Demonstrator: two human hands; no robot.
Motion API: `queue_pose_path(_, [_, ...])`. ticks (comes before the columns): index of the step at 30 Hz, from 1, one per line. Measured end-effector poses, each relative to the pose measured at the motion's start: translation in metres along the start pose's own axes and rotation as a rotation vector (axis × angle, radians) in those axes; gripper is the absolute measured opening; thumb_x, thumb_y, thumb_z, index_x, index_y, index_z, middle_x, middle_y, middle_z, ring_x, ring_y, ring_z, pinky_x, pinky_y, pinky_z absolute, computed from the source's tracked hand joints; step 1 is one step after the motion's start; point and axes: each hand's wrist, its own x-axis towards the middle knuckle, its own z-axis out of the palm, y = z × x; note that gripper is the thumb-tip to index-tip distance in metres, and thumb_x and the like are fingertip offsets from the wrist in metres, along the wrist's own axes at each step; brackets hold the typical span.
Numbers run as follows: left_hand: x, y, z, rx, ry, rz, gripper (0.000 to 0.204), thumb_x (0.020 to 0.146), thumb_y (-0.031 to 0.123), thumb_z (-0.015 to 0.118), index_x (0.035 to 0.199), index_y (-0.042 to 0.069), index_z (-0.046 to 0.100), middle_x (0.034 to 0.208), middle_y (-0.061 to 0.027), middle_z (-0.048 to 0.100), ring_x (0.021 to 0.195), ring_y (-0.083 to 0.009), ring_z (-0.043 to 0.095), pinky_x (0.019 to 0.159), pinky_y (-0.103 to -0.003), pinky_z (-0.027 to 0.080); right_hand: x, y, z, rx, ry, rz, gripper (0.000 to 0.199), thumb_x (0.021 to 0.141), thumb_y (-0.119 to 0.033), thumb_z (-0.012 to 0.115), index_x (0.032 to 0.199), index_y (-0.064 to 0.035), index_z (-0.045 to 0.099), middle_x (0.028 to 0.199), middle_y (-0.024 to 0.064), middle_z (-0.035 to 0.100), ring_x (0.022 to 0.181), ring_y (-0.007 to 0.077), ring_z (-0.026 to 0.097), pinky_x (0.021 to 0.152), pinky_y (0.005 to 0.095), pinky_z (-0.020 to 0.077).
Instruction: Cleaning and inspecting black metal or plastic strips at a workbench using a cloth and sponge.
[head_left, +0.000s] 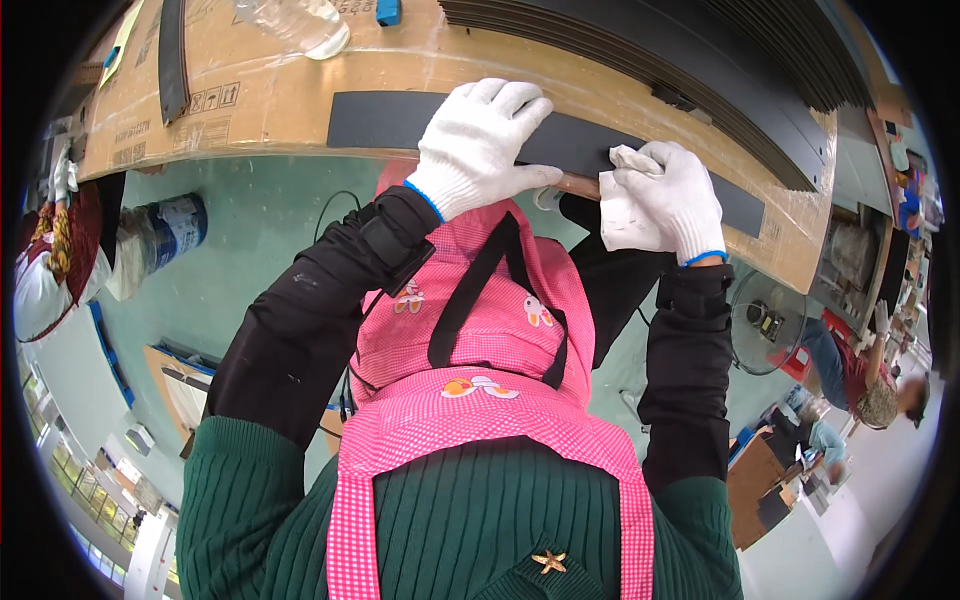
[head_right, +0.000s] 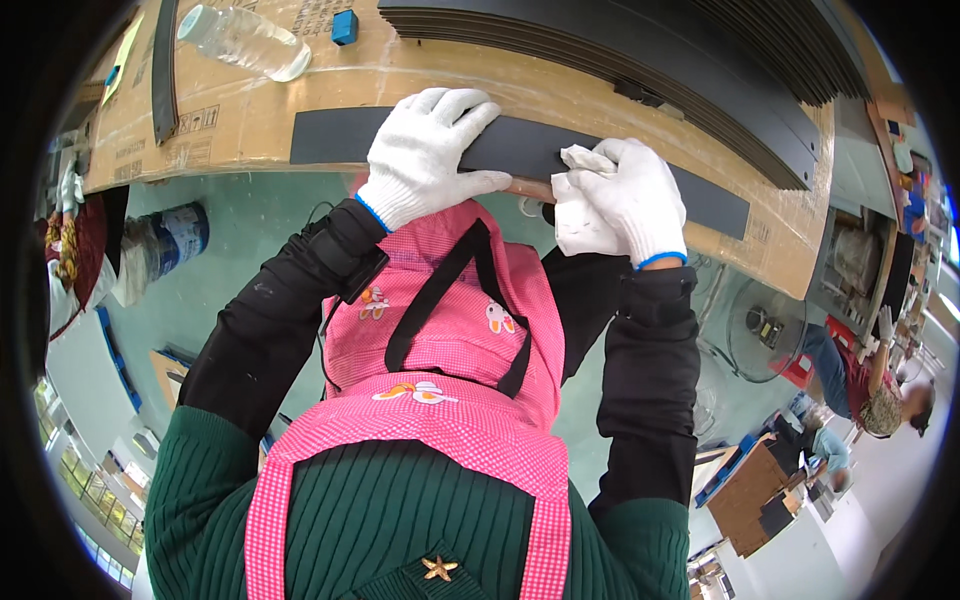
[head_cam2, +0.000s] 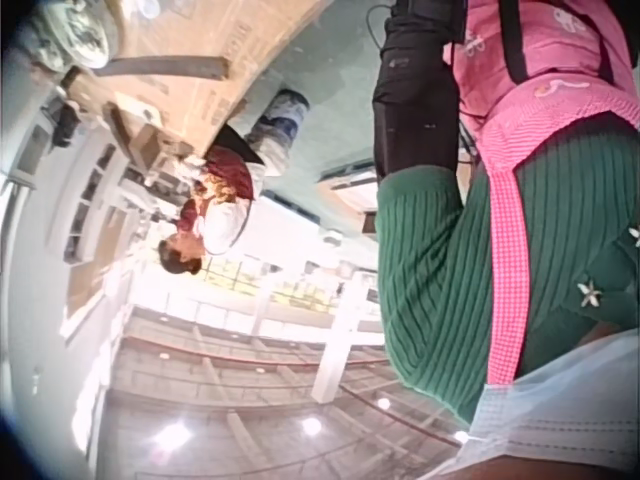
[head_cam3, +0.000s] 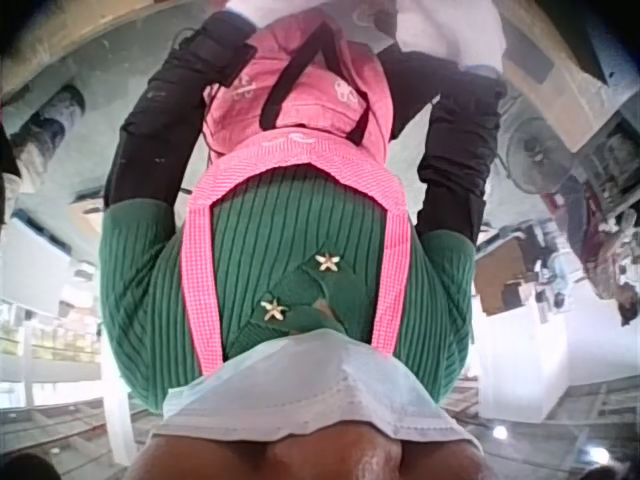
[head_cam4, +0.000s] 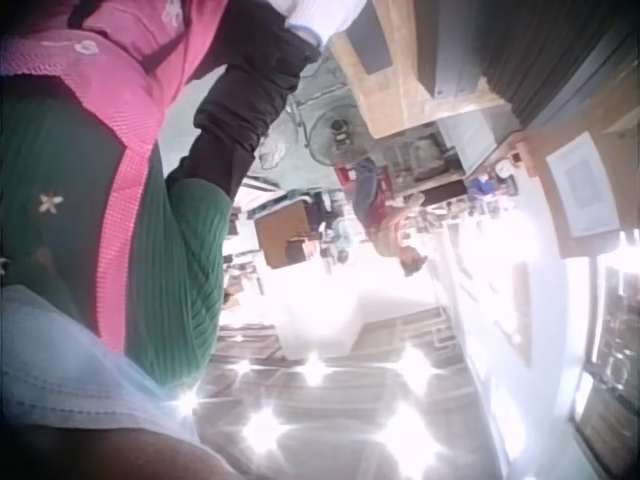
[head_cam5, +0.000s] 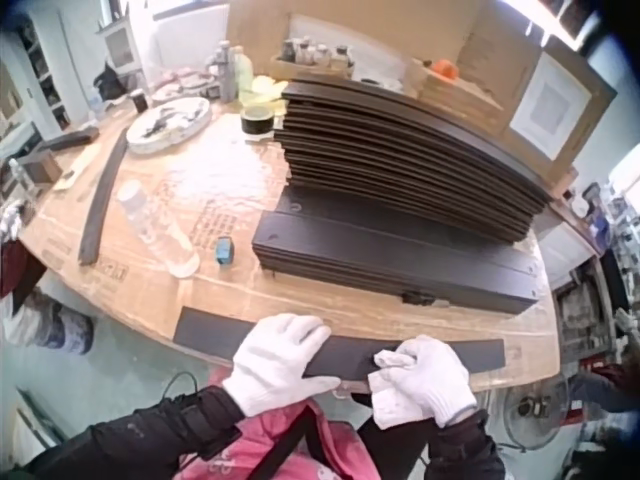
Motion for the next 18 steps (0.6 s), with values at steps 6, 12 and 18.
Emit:
queue_pose_path(6, [-0.001, -0.002, 0.001, -0.013, 0.001, -0.004, 0.072, 0.074, 0.050, 0.089, 0.131, 0.010, 0.069, 0.134, -0.0070, 0.067, 0.125, -0.0312, 0.063, 0.109, -0.047, 0.049, -0.003, 0.000, 0.013, -0.064, 0.061, -0.213, 0.030, 0.083, -0.034, 0.079, 0.101, -0.0105, 0.080, 0.102, 0.0136, 0.071, 0.109, 0.0354, 0.069, 0.096, 0.0440, 0.0558])
queue_pose_path(12, [0.001, 0.000, 0.000, -0.022, -0.020, -0.001, 0.072, 0.074, 0.051, 0.089, 0.130, 0.011, 0.069, 0.134, -0.0069, 0.067, 0.125, -0.0312, 0.064, 0.108, -0.047, 0.050, 0.000, 0.020, 0.005, -0.058, 0.051, -0.138, 0.028, 0.083, -0.035, 0.079, 0.099, -0.0120, 0.080, 0.104, 0.0130, 0.072, 0.104, 0.0351, 0.069, 0.092, 0.0447, 0.0555])
queue_pose_path(18, [0.000, -0.001, 0.000, -0.005, -0.020, -0.014, 0.072, 0.074, 0.051, 0.089, 0.130, 0.011, 0.069, 0.134, -0.0063, 0.067, 0.126, -0.0308, 0.063, 0.109, -0.046, 0.049, 0.000, 0.011, 0.016, -0.096, 0.105, -0.260, 0.023, 0.084, -0.033, 0.077, 0.101, -0.0179, 0.080, 0.105, 0.0111, 0.070, 0.109, 0.0363, 0.067, 0.097, 0.0461, 0.0537])
